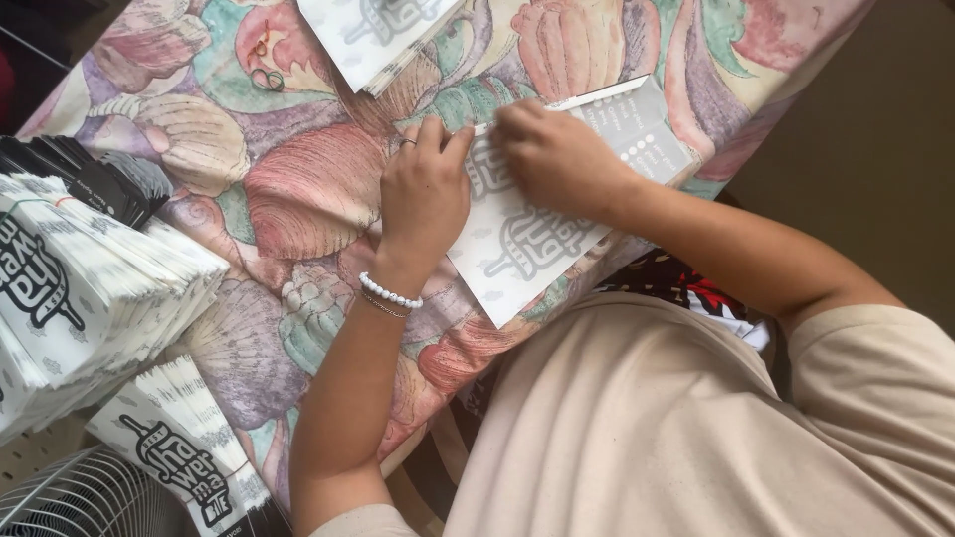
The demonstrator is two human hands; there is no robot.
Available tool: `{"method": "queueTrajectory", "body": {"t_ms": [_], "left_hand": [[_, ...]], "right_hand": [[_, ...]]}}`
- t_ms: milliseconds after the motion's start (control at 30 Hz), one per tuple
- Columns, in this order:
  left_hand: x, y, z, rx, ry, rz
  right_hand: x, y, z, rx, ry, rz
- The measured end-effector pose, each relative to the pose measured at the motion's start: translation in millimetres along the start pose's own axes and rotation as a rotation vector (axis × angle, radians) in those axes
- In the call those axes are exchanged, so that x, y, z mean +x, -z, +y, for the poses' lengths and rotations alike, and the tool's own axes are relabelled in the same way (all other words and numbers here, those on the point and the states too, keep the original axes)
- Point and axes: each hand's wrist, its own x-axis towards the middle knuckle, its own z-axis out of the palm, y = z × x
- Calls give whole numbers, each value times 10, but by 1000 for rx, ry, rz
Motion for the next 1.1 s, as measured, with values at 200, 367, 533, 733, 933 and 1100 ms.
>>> {"method": "queueTrajectory", "body": {"t_ms": [200,367,533,733,933,1100], "left_hand": [[17,13,-17,24,-36,12],[16,-13,-25,79,-51,10],[-14,-53,-25,105,-47,39],[-10,-41,-39,44,-35,75],[-25,-108,-69,70,-83,131],[31,-89,-25,201,-94,-5]], "right_hand": [[-583,366,613,-360,-46,228],[-748,341,728,-426,-91,237],[-210,200,215,-278,-162,129],[109,-48,-96,-318,189,44],[-487,282,547,-238,84,193],[-594,197,638,-480,-80,134]]}}
